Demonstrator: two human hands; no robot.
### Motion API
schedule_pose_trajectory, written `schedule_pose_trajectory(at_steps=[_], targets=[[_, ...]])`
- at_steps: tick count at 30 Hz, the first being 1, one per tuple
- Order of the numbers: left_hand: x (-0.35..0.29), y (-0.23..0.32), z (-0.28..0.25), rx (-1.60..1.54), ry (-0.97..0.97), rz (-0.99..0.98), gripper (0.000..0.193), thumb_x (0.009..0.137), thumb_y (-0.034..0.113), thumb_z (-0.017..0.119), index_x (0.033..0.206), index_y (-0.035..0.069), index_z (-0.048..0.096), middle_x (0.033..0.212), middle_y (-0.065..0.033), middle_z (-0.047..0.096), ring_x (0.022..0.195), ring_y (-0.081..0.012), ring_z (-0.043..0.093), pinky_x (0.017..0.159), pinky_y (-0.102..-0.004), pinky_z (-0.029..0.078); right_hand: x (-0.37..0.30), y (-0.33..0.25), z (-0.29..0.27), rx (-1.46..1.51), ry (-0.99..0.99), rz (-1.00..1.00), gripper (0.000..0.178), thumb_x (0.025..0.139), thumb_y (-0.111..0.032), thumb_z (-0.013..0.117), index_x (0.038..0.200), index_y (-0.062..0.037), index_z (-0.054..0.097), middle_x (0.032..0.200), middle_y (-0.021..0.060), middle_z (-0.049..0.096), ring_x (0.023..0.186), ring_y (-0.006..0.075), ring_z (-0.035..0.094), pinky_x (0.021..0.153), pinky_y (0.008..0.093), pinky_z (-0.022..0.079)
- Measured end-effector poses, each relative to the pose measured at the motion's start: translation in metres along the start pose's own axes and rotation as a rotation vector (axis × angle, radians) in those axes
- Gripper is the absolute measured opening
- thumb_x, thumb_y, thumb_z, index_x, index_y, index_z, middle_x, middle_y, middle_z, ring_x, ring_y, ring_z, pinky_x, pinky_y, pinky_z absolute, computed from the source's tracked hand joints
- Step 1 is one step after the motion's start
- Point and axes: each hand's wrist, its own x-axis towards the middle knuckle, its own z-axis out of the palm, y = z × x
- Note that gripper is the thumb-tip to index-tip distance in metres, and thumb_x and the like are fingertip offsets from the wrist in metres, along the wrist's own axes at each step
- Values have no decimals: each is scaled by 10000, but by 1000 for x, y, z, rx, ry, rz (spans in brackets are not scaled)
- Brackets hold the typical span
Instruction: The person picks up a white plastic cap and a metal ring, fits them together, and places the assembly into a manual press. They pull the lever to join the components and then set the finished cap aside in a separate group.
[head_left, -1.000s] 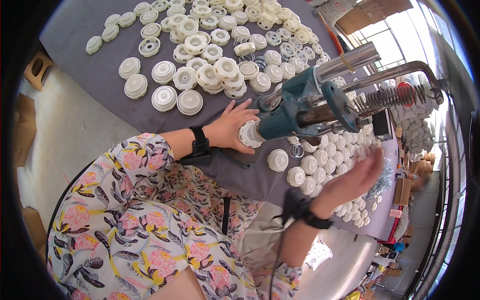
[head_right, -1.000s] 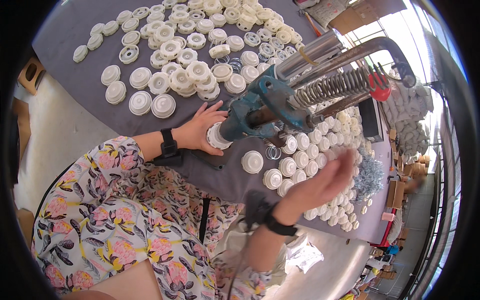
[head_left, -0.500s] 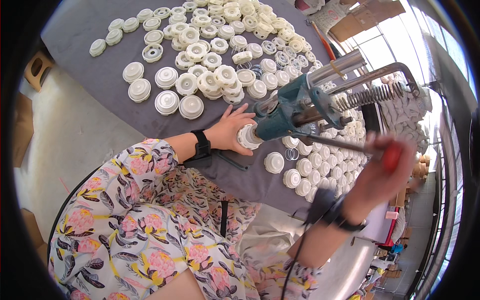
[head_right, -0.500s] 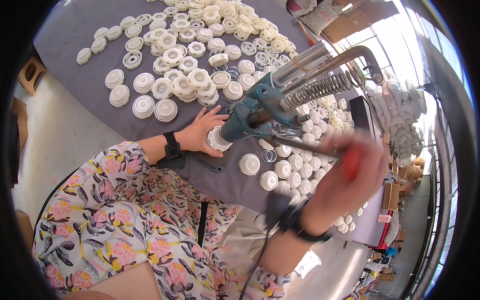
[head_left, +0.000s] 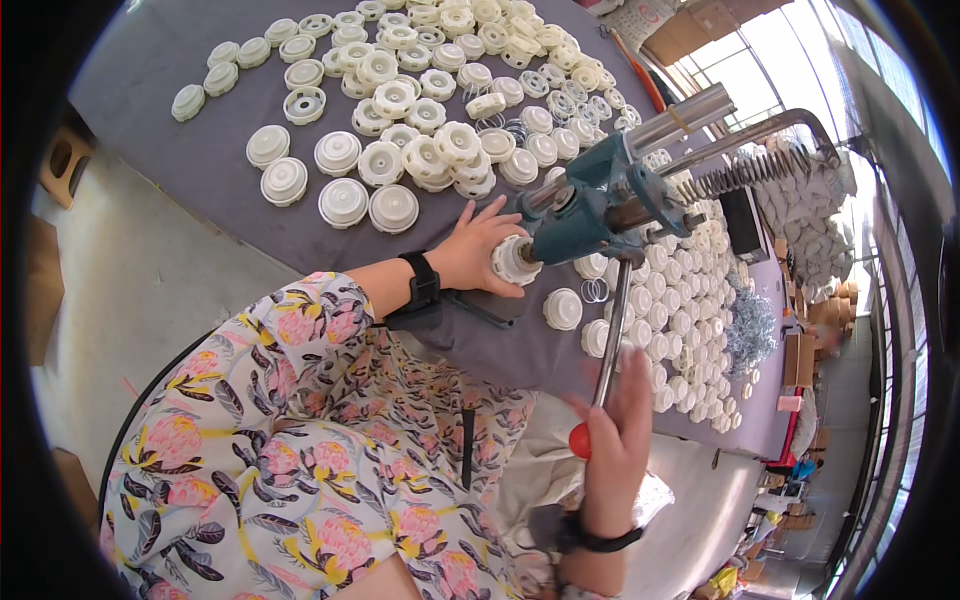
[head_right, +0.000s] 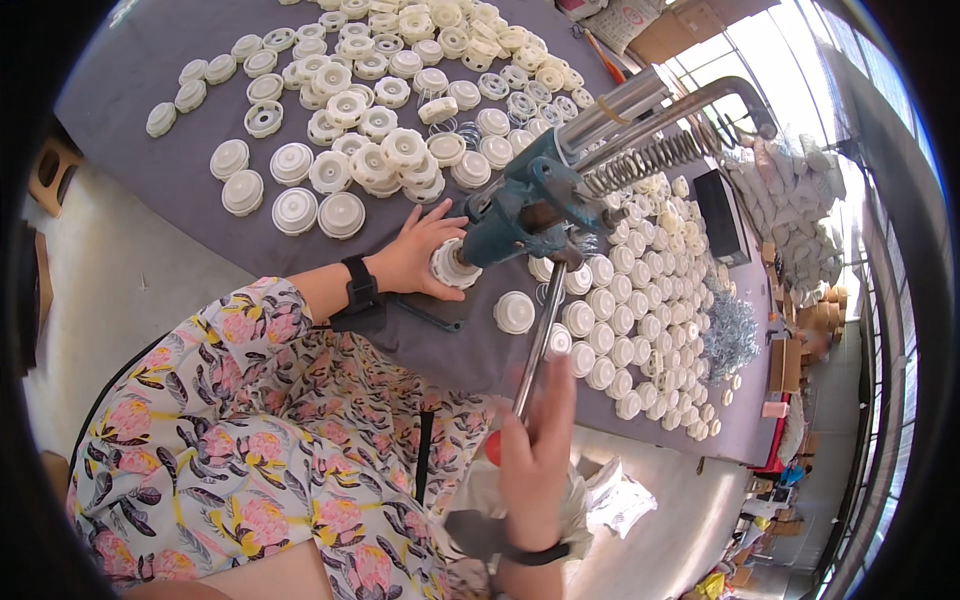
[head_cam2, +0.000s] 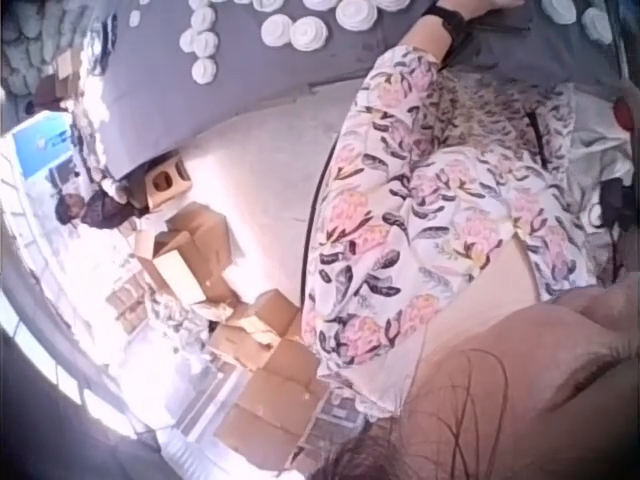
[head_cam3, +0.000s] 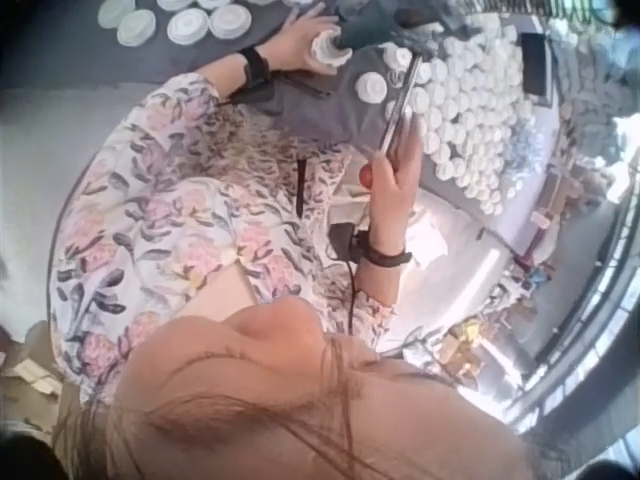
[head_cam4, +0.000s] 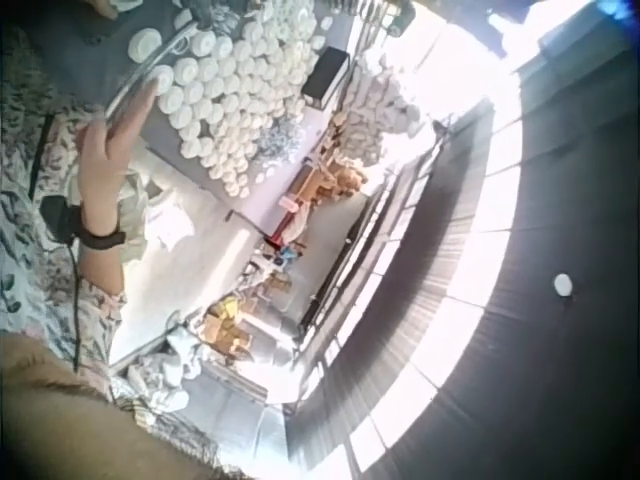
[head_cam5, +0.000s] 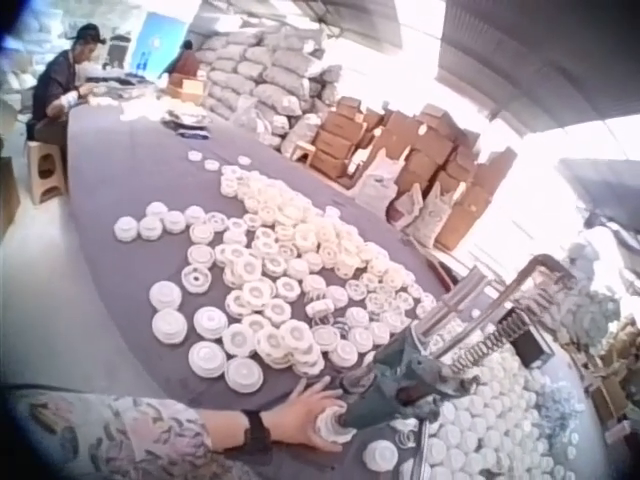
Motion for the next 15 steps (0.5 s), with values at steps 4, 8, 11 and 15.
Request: schedule_pose_trajectory(at_steps=[4,8,11,15], targets=[[-2,4,-7,29,-19,-10,821,550,495,780,1188,70,485,1366,-151,371,1359,-351,120,1046,-594,44,5,-5,-8,119,-257,361,613,831,31,391,1390,-16,142,902,164,600,670,173,609,577,240,480],[2,10,-16,62,-77,-11,822,557,493,777,1197,70,482,1372,-152,367,1363,-344,112,1050,-588,30,1,20,-2,115,-211,391,453,841,8,421,1276,12,294,671,97,555,551,158,545,526,271,463],[3,5,-18,27,-143,38,819,560,492,774,1198,69,482,1375,-153,366,1364,-340,107,1053,-584,17,15,12,-6,288,-241,636,277,837,-17,444,1110,17,411,625,84,521,545,166,543,504,290,458],[0,1,-18,34,-123,57,811,559,489,773,1188,67,485,1371,-154,371,1364,-343,102,1053,-583,11,17,28,5,143,-210,683,140,833,-19,460,967,16,481,566,76,498,459,163,518,443,285,437]])
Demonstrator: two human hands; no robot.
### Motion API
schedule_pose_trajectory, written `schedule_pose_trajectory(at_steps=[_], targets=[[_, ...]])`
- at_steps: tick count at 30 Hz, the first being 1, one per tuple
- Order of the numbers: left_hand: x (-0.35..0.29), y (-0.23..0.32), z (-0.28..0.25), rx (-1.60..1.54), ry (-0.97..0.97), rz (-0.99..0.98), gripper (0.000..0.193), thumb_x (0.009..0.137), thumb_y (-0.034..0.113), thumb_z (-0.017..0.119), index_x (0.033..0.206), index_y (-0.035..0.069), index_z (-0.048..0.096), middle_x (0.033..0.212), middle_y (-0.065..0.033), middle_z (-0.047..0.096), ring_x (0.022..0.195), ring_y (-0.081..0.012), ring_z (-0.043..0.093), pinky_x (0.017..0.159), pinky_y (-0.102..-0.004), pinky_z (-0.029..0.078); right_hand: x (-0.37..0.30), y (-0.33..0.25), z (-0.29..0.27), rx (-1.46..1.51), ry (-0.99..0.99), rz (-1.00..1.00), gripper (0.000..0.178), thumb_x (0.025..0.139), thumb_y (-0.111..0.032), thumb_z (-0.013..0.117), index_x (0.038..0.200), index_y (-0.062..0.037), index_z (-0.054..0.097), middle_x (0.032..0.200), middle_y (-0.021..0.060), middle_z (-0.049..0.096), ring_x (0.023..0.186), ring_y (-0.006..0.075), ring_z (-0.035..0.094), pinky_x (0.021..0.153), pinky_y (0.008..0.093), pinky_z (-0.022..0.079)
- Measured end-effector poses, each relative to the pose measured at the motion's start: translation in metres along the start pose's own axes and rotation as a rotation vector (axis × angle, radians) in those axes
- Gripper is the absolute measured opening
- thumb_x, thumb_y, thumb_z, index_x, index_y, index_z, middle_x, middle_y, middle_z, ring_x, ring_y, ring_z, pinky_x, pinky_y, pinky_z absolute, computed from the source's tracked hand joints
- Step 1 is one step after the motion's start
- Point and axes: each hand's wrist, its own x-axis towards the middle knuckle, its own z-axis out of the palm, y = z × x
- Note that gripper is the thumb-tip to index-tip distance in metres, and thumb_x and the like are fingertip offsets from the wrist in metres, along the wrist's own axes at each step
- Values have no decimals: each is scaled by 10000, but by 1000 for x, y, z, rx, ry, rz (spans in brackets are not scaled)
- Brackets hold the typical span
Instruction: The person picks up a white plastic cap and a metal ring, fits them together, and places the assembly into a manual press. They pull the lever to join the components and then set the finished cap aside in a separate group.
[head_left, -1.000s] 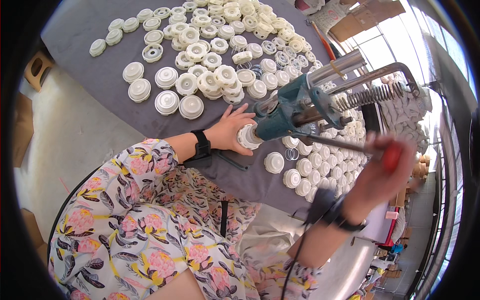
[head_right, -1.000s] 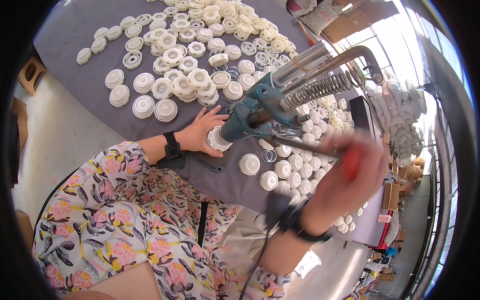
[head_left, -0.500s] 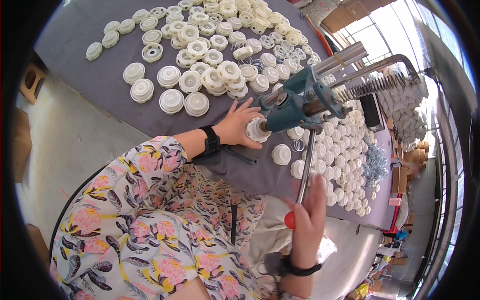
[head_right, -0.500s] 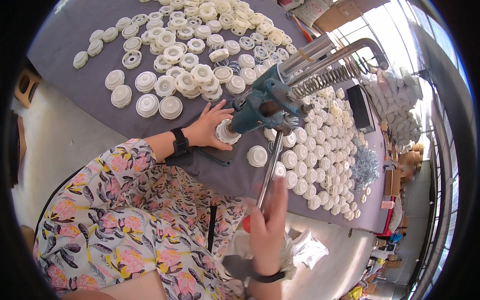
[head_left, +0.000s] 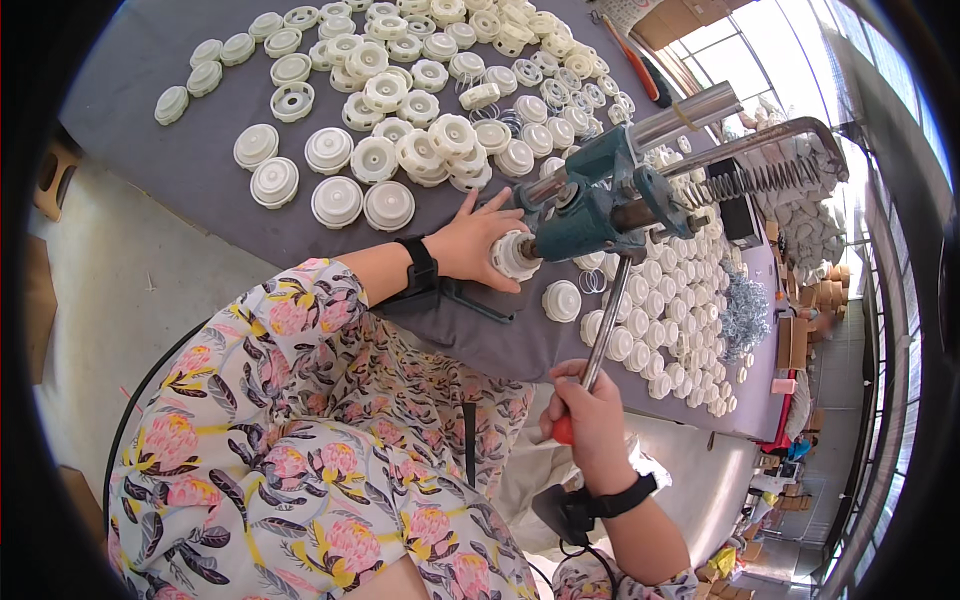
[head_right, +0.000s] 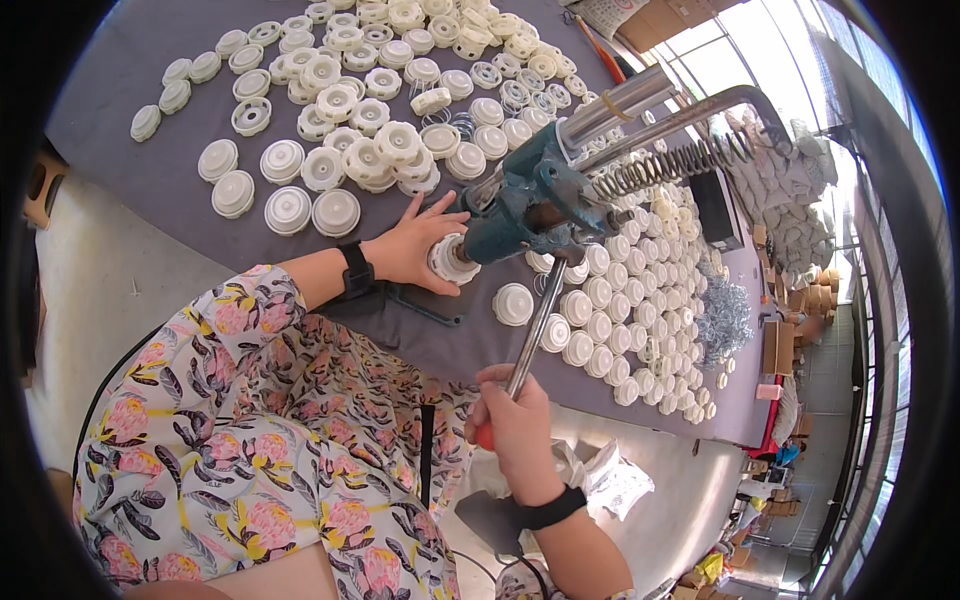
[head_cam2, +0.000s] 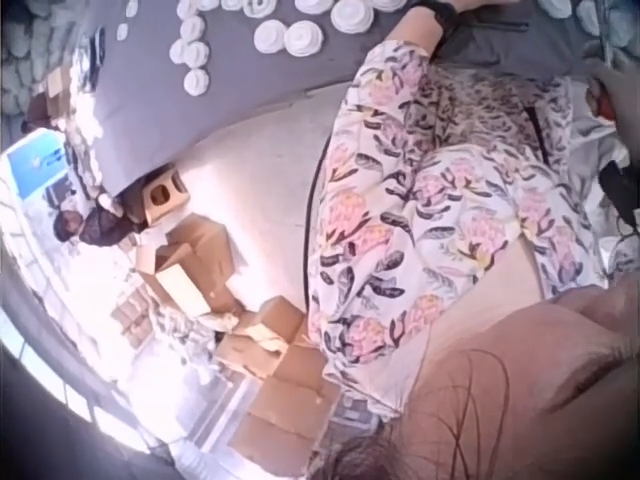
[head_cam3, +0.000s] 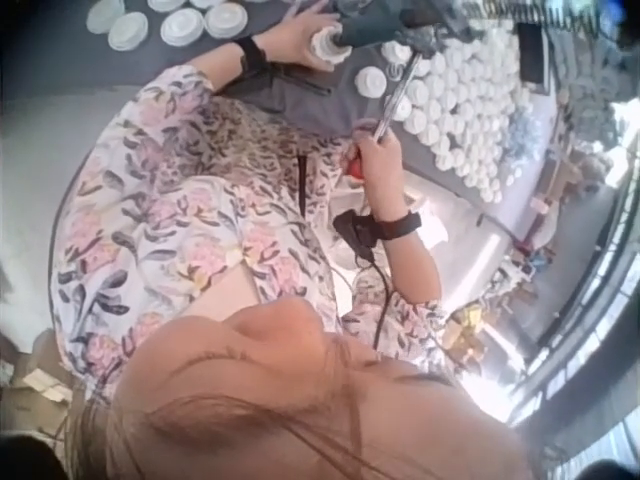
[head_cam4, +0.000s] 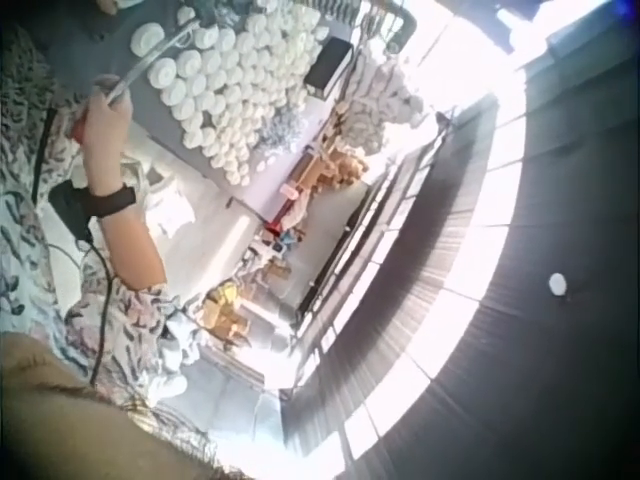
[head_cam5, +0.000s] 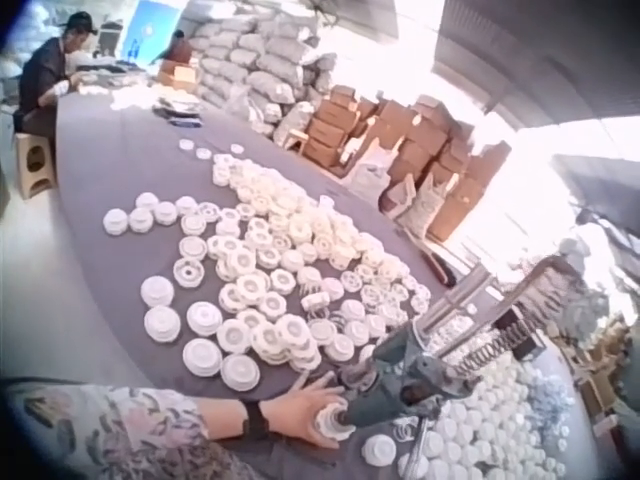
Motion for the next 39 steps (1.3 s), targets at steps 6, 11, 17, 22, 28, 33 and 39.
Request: schedule_pose_trajectory(at_steps=[6,11,17,22,28,33,39], targets=[[5,5,6,10,71,8,814,555,498,771,1186,77,475,1339,-137,387,1349,-338,154,1048,-592,31,42,48,7,51,130,-314,77,854,-25,466,917,-6,506,511,54,492,400,126,494,396,250,395],[-1,9,9,-15,172,16,788,539,502,780,1148,104,477,1214,-106,451,1289,-319,265,1043,-587,70,44,44,14,4,141,-321,75,857,-21,459,914,-8,507,522,48,496,404,116,487,395,234,376],[-1,6,16,-10,191,-23,775,529,506,785,1120,106,485,1157,-84,467,1259,-305,305,1027,-582,113,91,75,24,35,224,-437,66,880,-45,453,915,-14,499,529,34,495,420,108,493,396,229,369],[-3,11,18,-9,208,-11,782,538,519,781,1114,82,483,1164,-81,463,1259,-313,298,1032,-591,102,107,79,25,64,226,-560,132,882,-52,461,1009,-18,470,626,41,527,431,104,494,423,227,387],[-2,4,19,-1,196,-51,741,543,501,781,1101,95,510,1173,-75,478,1276,-310,287,1034,-599,98,80,72,28,-90,427,-832,372,857,-49,483,1216,1,399,1134,161,474,1028,237,502,887,386,396],[-4,15,1,64,256,-12,700,539,486,783,1074,108,537,1161,-62,507,1280,-302,293,1045,-594,83,-2,-21,-48,-572,-260,-1349,365,899,-289,385,1044,4,546,1101,169,525,1049,320,494,1001,447,293],[12,17,-30,204,362,-174,738,565,503,756,1120,86,504,1197,-110,473,1271,-312,303,1043,-583,102,30,-176,-38,227,125,-1268,370,891,-197,474,1205,-8,424,964,109,534,767,170,512,729,354,417]])
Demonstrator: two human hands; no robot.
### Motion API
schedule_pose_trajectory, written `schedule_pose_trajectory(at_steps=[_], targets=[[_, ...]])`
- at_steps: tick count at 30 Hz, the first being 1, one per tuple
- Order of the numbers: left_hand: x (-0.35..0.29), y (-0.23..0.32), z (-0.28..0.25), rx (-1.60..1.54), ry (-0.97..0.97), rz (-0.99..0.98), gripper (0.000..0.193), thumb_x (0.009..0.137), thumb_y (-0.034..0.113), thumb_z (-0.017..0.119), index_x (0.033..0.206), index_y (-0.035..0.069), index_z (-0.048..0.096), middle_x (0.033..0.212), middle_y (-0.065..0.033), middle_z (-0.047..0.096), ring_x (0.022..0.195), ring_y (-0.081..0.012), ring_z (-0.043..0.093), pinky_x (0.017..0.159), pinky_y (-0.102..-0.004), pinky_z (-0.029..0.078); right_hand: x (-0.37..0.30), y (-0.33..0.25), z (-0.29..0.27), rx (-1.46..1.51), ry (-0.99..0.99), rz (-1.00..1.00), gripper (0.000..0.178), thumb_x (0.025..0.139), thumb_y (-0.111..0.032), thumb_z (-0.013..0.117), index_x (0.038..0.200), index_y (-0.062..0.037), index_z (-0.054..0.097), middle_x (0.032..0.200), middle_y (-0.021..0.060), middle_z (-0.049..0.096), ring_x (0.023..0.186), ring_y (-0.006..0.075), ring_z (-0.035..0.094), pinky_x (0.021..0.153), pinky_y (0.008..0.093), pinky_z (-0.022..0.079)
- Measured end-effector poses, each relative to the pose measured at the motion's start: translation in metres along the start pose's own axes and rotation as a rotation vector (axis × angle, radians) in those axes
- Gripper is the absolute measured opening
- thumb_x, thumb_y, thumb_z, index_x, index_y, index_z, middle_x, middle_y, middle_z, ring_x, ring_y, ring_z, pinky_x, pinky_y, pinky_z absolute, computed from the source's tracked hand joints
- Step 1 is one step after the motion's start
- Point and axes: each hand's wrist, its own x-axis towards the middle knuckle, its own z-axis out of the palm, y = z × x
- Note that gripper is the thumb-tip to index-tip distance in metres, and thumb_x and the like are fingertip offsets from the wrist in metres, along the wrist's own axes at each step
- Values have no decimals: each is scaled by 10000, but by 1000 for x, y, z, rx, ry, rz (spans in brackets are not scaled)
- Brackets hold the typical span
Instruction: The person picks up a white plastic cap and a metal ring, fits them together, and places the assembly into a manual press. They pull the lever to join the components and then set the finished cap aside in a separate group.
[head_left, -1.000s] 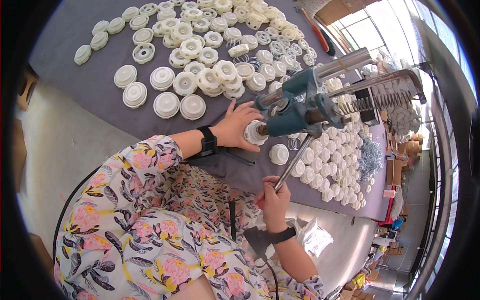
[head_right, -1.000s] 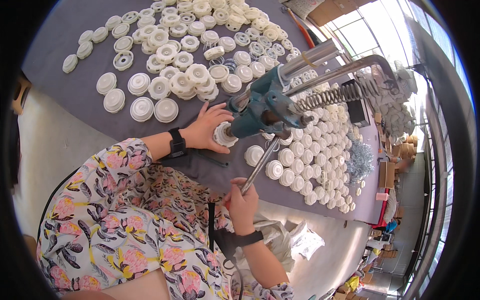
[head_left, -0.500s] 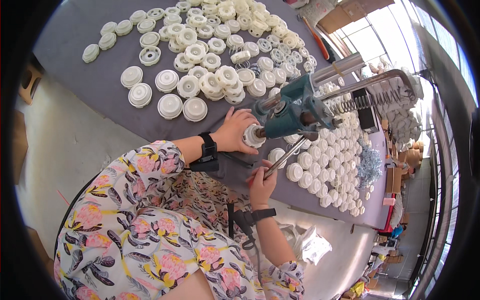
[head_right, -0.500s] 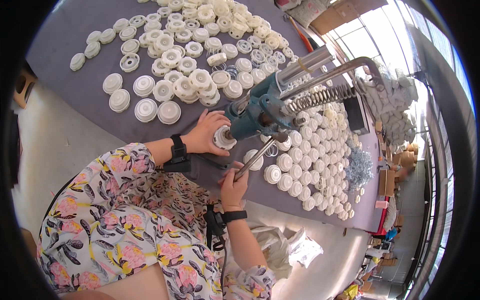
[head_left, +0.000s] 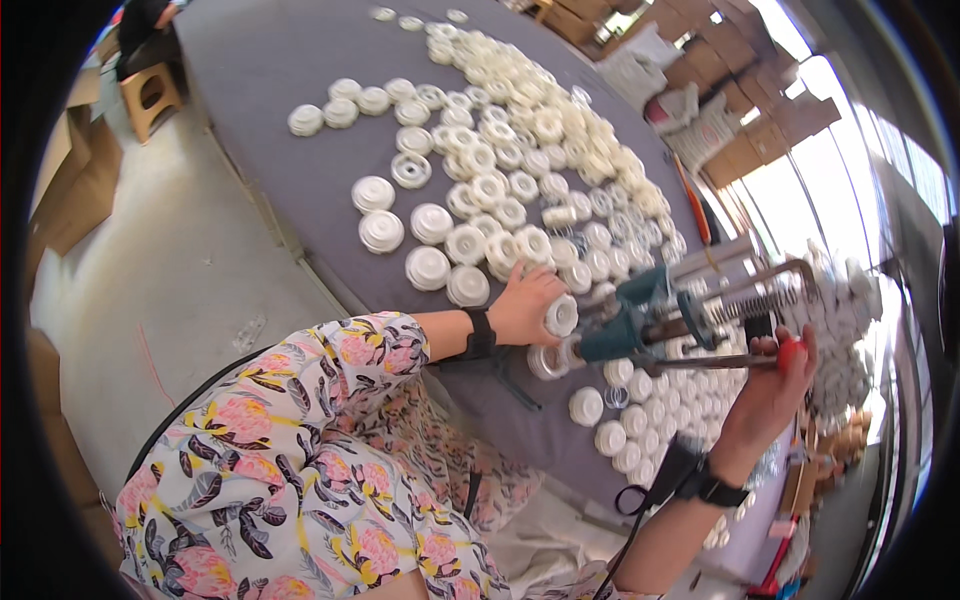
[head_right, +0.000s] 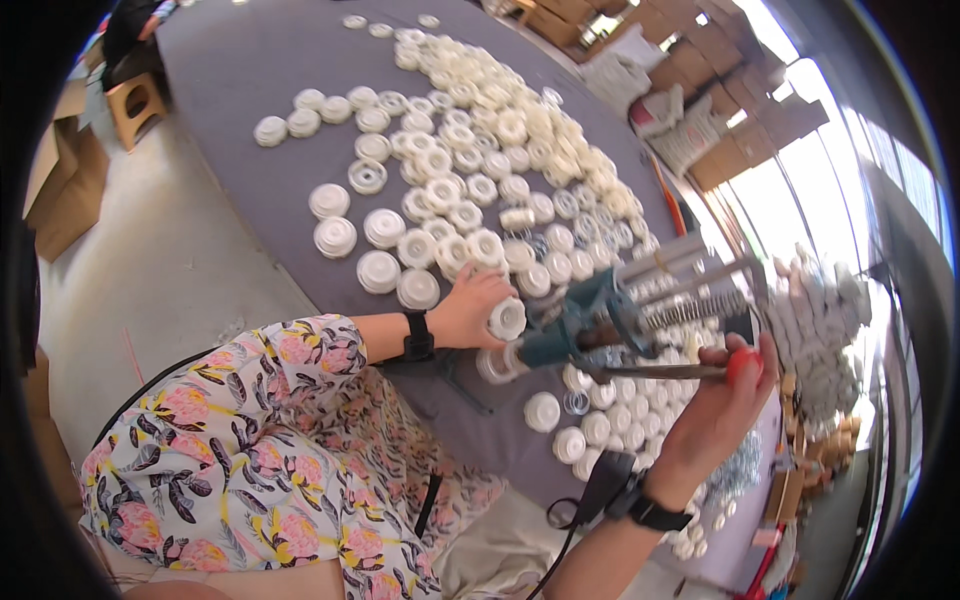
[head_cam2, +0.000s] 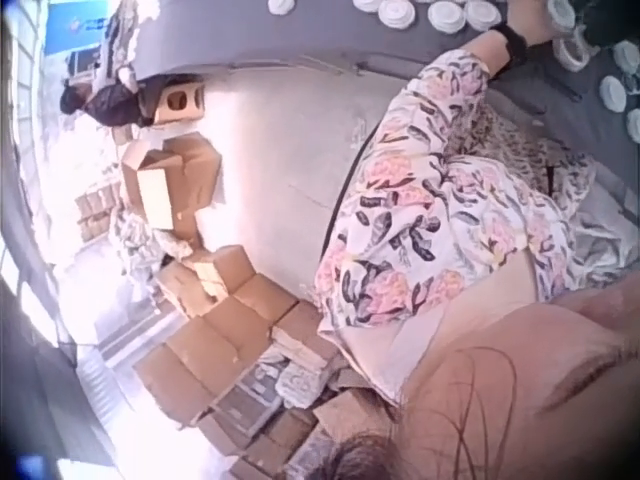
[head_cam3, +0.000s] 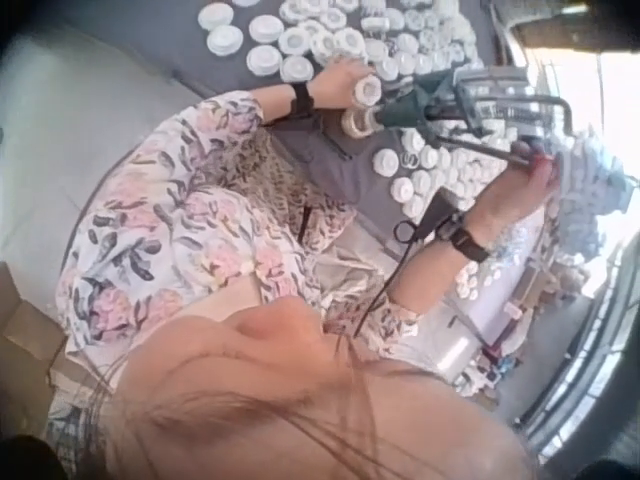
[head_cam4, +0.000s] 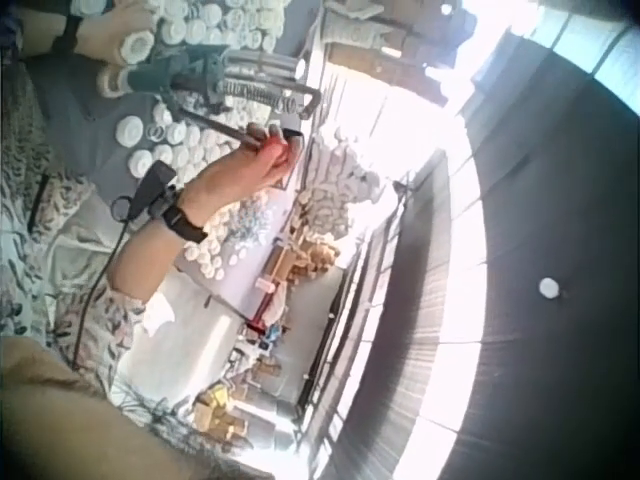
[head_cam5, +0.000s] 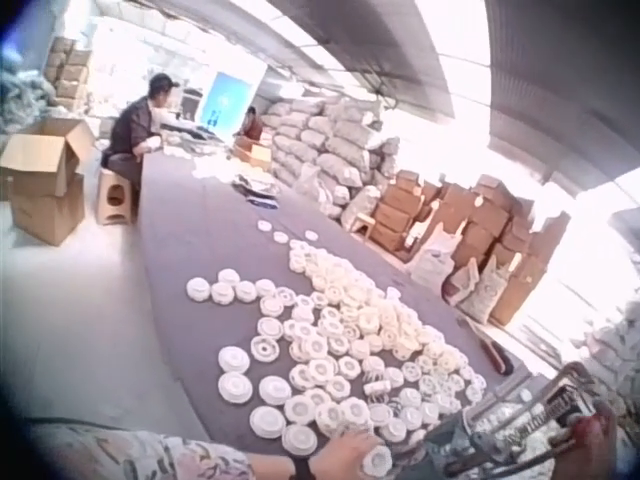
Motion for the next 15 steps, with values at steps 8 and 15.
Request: schedule_pose_trajectory(at_steps=[8,15], targets=[[24,-167,-188,407,266,-300,665,636,469,704,1146,73,546,1236,-169,457,1188,-341,382,956,-467,310,21,55,6,-309,82,76,501,876,-102,429,1345,7,291,1238,115,428,1022,189,484,853,312,412],[-69,-254,-314,819,261,-1004,804,660,392,717,1320,124,345,1342,-203,333,1267,-350,311,1025,-517,250,-56,79,-10,-304,273,227,516,874,-252,484,1312,-22,338,1217,132,452,1105,225,460,928,396,363]])
